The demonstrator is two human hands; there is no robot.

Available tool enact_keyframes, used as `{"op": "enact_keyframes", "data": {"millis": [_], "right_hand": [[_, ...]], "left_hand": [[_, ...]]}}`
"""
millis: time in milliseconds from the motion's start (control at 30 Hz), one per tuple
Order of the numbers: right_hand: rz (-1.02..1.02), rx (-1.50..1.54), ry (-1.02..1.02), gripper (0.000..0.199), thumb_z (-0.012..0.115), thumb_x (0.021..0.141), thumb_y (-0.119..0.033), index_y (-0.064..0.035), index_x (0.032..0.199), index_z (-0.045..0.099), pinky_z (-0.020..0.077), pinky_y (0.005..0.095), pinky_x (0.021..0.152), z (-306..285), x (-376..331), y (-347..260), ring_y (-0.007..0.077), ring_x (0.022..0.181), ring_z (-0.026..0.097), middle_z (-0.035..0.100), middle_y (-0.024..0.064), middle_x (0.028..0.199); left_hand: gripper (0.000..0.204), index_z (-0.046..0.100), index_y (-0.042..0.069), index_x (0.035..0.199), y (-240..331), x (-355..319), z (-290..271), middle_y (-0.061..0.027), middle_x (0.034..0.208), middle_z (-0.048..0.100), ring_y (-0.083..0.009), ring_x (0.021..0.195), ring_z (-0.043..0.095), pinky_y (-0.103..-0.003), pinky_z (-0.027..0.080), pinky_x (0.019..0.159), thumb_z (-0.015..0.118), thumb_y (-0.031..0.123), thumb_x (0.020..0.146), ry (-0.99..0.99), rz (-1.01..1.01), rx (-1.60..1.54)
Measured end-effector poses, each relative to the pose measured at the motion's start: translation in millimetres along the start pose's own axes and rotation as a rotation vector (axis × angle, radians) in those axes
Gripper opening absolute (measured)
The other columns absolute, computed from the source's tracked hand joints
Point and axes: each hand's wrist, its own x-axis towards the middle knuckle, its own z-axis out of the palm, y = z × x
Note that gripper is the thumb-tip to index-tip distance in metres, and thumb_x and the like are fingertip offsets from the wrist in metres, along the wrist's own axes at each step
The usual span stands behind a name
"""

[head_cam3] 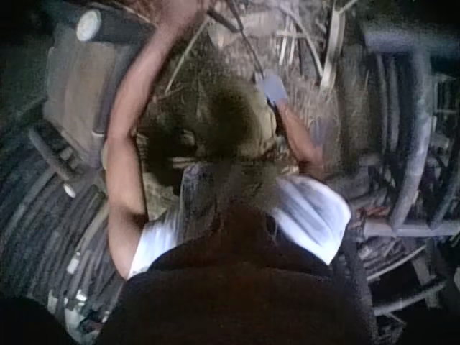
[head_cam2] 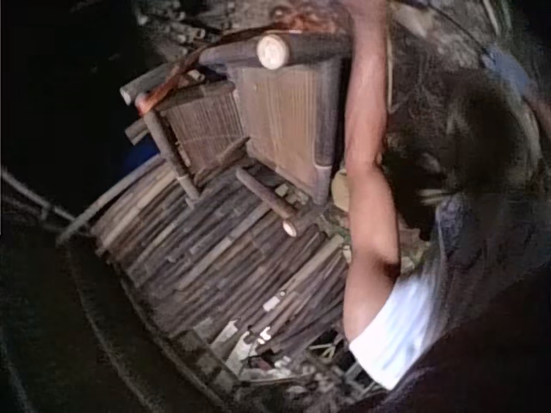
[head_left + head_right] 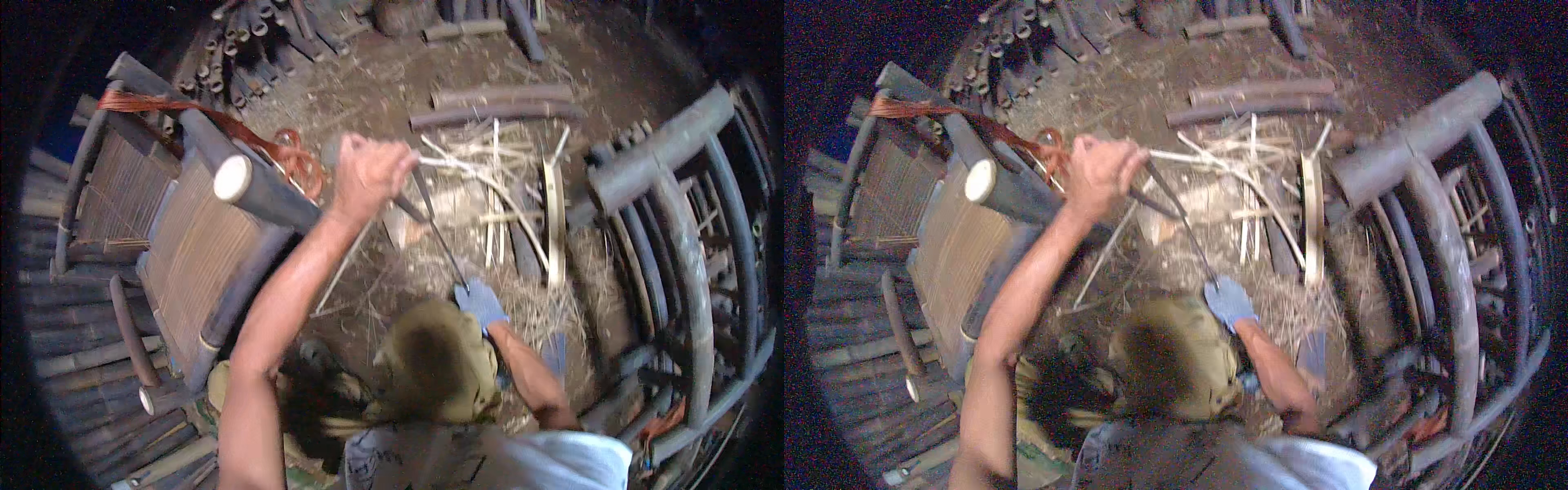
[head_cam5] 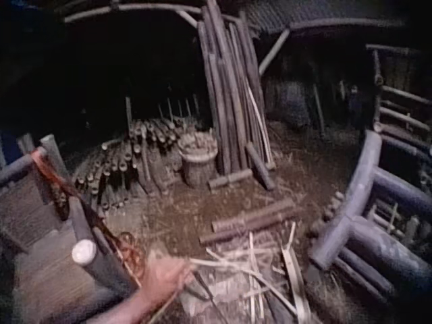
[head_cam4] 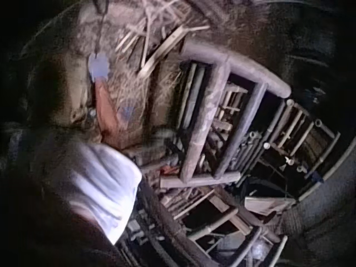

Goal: The person constructs a bamboo chair by fitting thin bamboo slats into the backrest frame, trimming bamboo pieces with a knife, and securing components with wire.

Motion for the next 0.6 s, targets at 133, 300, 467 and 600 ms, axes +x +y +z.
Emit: {"op": "enact_keyframes", "data": {"millis": [133, 300, 467, 600], "right_hand": [[-0.082, -0.030, 0.012, 0.047, 0.051, 0.094, -0.043, 0.0011, 0.107, 0.060, 0.0487, 0.0554, 0.086, 4.4, -24.4, 6.8, 0.0502, 0.098, 0.061, 0.065, 0.0307, 0.102], [-0.075, 0.045, -0.054, 0.054, 0.054, 0.092, -0.043, 0.0039, 0.119, 0.058, 0.0469, 0.0520, 0.093, 9.1, -72.6, 43.2, 0.0479, 0.108, 0.059, 0.063, 0.0316, 0.112], [0.021, 0.133, -0.030, 0.055, 0.057, 0.091, -0.040, 0.0051, 0.123, 0.057, 0.0465, 0.0498, 0.095, 21.5, -101.7, 77.8, 0.0465, 0.111, 0.058, 0.061, 0.0311, 0.118], [-0.006, 0.194, 0.054, 0.052, 0.061, 0.090, -0.028, 0.0004, 0.132, 0.051, 0.0464, 0.0460, 0.098, 20.3, -111.0, 79.7, 0.0445, 0.116, 0.057, 0.059, 0.0280, 0.125]], "left_hand": [[0.022, 0.068, 0.011, 0.090, -8.0, 10.2, -14.4, -0.0055, 0.080, 0.062, -0.0234, 0.069, 0.058, -0.040, 0.040, 0.081, 0.070, 0.032, 0.088, -0.005, 0.043, 0.041], [0.023, 0.071, 0.011, 0.098, -4.8, 24.3, -38.2, -0.0091, 0.099, 0.062, -0.0249, 0.075, 0.061, -0.042, 0.044, 0.082, 0.070, 0.032, 0.088, -0.002, 0.073, 0.254], [0.021, 0.068, 0.003, 0.105, 4.9, -15.3, -26.0, -0.0092, 0.100, 0.068, -0.0245, 0.083, 0.067, -0.037, 0.054, 0.066, 0.063, 0.021, 0.096, -0.115, -0.441, -0.520], [0.020, 0.061, 0.000, 0.112, 35.6, -42.8, -8.4, -0.0068, 0.097, 0.069, -0.0094, 0.080, 0.066, -0.025, 0.053, 0.068, 0.058, 0.016, 0.100, 0.116, -0.903, -1.005]]}}
